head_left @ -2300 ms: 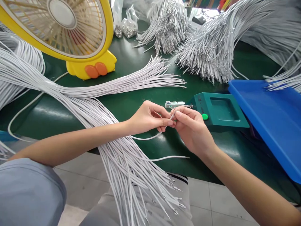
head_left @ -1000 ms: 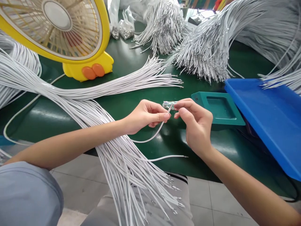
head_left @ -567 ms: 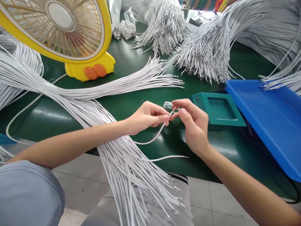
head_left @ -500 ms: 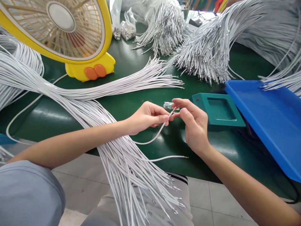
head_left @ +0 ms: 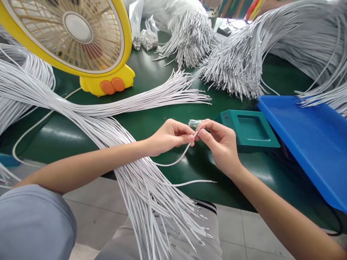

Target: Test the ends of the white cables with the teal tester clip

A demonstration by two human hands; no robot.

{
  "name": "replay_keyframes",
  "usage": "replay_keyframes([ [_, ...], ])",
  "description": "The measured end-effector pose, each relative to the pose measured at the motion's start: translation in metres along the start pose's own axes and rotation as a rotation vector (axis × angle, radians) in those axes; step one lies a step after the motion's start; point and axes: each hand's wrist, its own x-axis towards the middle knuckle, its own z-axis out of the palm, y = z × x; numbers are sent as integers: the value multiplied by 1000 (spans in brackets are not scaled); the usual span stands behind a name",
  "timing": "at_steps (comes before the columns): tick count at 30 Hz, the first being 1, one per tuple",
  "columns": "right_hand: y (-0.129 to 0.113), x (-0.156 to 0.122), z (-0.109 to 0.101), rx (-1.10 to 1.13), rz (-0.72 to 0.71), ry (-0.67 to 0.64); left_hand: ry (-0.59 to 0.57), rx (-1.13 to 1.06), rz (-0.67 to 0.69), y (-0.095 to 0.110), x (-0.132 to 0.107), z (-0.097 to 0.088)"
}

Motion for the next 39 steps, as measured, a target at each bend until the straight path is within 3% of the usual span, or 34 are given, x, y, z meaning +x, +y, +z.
replay_keyframes([
  [4, -1, 0, 0, -25, -10, -18, -37, 110, 74, -3, 0, 1],
  [7, 0, -1, 0, -23, 41, -9, 56, 437, 294, -3, 0, -6],
  [9, 0, -2, 1, 92, 173, -49, 102, 697, 430, -2, -1, -15],
  [11, -3, -3, 2, 318, 390, -175, 92, 869, 497, 0, -2, -25],
  [13, -7, -4, 4, 538, 578, -311, 80, 916, 549, 0, -2, -30],
  [15, -10, -5, 5, 631, 634, -353, 110, 838, 617, 0, -1, -29],
  [18, -10, -8, 5, 432, 441, -176, 209, 509, 564, 0, 1, -16],
  [20, -7, -10, 4, 111, 163, 36, 209, 226, 382, 2, 1, -7],
  [22, -3, -10, 0, -238, -150, 205, 138, -6, 179, 4, 0, -1],
  [25, 1, -7, -6, -648, -501, 239, 50, -190, -1, 5, 0, 0],
  [29, 4, 2, -13, -993, -817, 200, 21, -246, -47, 4, 0, -3],
  [35, 6, 8, -16, -1115, -1003, 224, -34, -277, -96, 3, 0, -2],
  [37, 6, 7, -14, -1083, -975, 209, -57, -248, -88, 2, 0, 0],
  [39, 5, 3, -10, -970, -832, 193, -75, -157, -33, -1, -1, 0],
])
